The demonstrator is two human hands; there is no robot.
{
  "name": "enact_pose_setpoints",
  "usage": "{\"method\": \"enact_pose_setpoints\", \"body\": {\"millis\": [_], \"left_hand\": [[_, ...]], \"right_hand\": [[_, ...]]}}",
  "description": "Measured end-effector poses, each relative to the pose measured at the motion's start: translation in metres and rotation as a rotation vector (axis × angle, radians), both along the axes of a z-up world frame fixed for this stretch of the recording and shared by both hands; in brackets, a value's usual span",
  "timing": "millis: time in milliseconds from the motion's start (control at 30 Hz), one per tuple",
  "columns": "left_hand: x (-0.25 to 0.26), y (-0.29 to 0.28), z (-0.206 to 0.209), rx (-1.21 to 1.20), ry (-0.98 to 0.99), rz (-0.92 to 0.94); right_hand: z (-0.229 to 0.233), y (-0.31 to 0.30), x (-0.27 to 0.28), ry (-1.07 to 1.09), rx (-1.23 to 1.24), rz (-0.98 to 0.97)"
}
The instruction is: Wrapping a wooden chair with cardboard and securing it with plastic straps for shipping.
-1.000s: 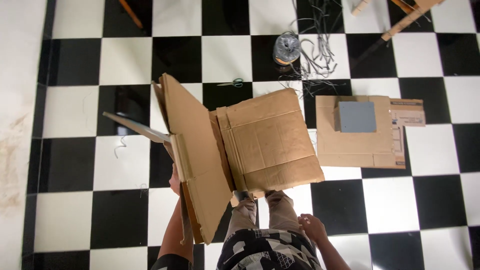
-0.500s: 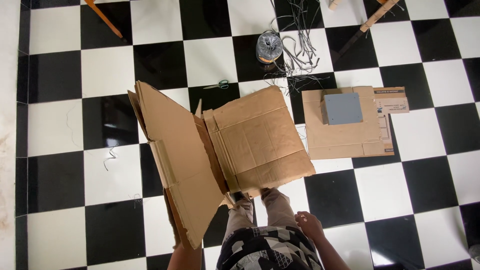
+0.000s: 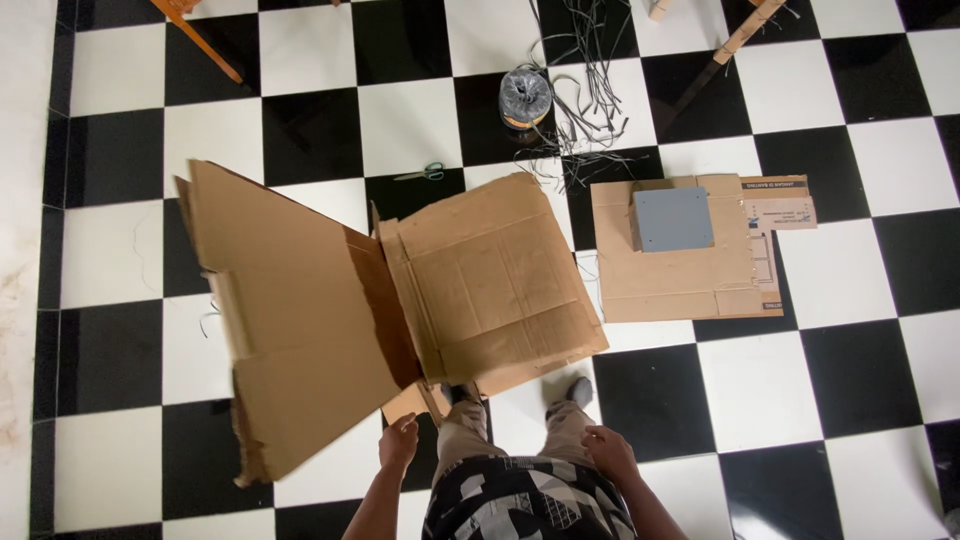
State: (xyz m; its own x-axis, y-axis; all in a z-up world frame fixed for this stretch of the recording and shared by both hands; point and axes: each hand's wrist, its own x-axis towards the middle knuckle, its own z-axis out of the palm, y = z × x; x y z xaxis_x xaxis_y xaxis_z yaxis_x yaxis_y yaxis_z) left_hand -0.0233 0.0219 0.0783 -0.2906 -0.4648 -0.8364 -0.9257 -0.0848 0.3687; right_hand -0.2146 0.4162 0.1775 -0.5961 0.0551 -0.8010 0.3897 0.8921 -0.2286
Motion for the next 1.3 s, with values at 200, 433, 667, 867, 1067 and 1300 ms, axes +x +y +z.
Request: {"method": "enact_pose_setpoints", "body": {"millis": [200,433,667,867,1067,1300], "left_hand": [[-0.046,0.101,0.005,-0.066,-0.024,-0.132],[-0.133,0.23,0.0,-0.096,0.222,-0.32],[-0.191,0.243,0.009,-0.002,0.375,-0.239],[-0.197,0.237,0.004,0.017,0.065,-0.333],[-0.234,0.259,-0.031,0.015,0.023,-0.331],[-0.341,0.281,-0.025,0.033,0.185,-0.272]], "right_hand": [[-0.006,0.103,-0.043,0.006,-0.061,-0.104],[0.01,0.221,-0.097,-0.001,-0.018,-0.265],[0.021,0.273,-0.127,-0.041,0.034,-0.389],[-0.004,0.259,-0.132,-0.029,-0.117,-0.329],[-0.083,0.284,-0.192,-0.007,0.069,0.147],[0.026,0.234,-0.337,-0.116,0.056,-0.113]]}}
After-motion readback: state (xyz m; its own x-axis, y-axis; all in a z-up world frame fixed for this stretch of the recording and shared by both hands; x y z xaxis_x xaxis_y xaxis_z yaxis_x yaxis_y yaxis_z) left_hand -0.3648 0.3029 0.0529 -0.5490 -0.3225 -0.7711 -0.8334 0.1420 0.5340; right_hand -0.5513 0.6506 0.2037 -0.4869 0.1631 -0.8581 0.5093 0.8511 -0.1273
